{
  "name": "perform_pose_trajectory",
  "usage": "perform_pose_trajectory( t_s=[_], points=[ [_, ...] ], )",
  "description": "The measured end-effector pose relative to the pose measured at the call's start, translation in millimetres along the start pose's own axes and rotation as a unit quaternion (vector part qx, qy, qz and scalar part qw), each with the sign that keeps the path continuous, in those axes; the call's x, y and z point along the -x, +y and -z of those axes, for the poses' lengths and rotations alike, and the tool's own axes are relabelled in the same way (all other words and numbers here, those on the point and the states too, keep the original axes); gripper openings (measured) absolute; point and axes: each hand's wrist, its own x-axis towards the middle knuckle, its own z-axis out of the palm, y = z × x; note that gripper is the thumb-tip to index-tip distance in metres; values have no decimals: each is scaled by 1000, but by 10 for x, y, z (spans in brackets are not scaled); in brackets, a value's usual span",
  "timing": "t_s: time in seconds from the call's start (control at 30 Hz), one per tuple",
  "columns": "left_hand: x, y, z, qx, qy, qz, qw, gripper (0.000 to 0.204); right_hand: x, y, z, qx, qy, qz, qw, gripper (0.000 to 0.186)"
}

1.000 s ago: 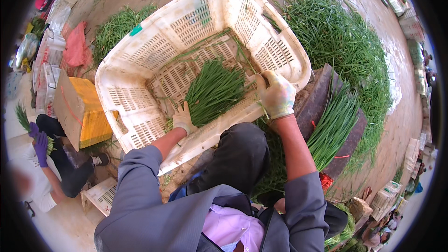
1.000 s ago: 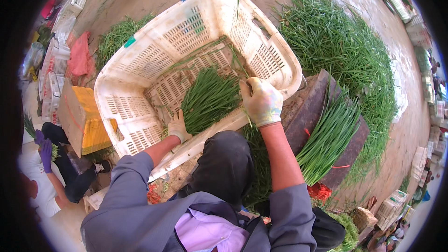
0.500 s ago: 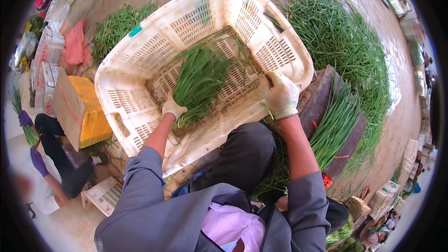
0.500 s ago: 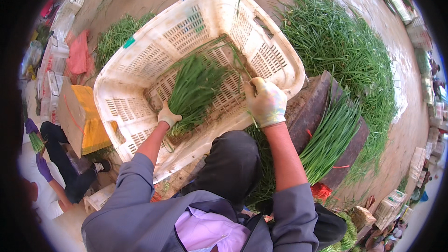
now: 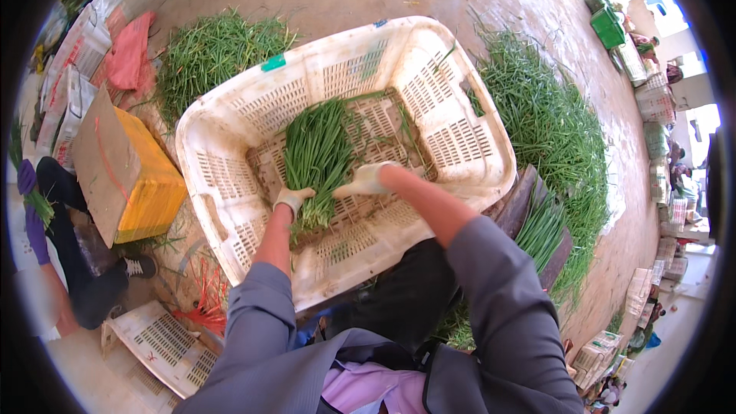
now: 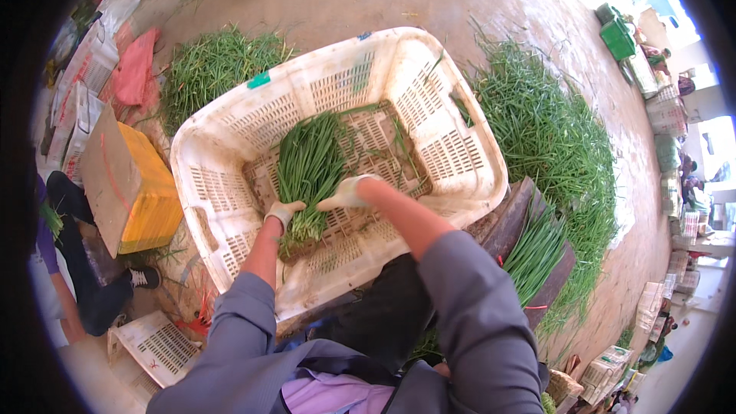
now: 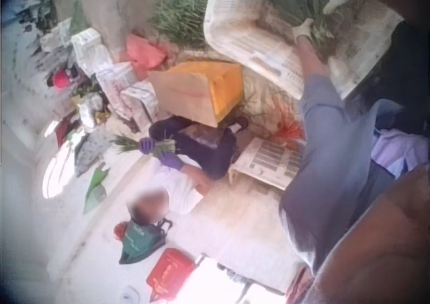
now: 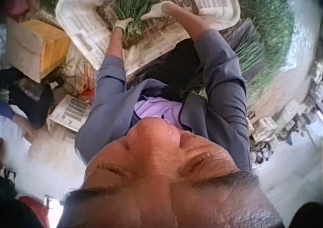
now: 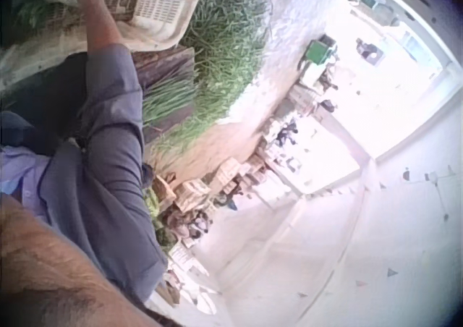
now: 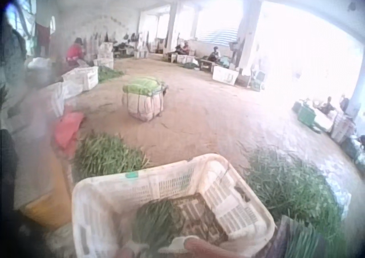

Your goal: The person gathers green onions, aligns them on a wooden board, and ties them into bundles using red string before placing them into a white plastic crate.

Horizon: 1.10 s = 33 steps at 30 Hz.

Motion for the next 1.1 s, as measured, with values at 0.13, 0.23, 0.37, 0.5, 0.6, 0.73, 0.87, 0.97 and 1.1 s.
perform_pose_trajectory(
  t_s=[0.13, 0.23, 0.37, 0.5, 0.6, 0.73, 0.87, 0.97, 1.1],
  points=[
    [32, 154, -34, -68, 15, -8, 998, 96, -637, -223, -351, -35, -81, 24, 996, 100],
    [115, 26, -11, -124, 75, -38, 989, 109, -748, -87, -262, -24, -204, -44, 978, 93],
    [143, 253, -88, -182, 57, -36, 981, 115, -1391, 331, -739, -7, -164, 46, 985, 70],
    [82, 163, -92, -180, 84, -56, 978, 116, -1616, 187, -771, -91, -195, -30, 976, 50],
    [-9, 48, -130, -156, 80, -95, 980, 113, -1633, 159, -845, -141, -144, -10, 979, 48],
    [-253, -23, -155, 58, -30, -101, 993, 106, -1700, 196, -960, -329, -44, 69, 941, 56],
    [-261, 93, -308, 102, -76, -4, 992, 87, -1452, 229, -705, -612, -76, -1, 787, 81],
    [-80, 382, -406, 58, -102, 20, 993, 75, -1297, 255, -588, -452, -6, 132, 882, 109],
    [207, 688, -238, 439, -199, 114, 869, 68, -1773, 441, -802, -436, 55, 71, 896, 85]
  ],
)
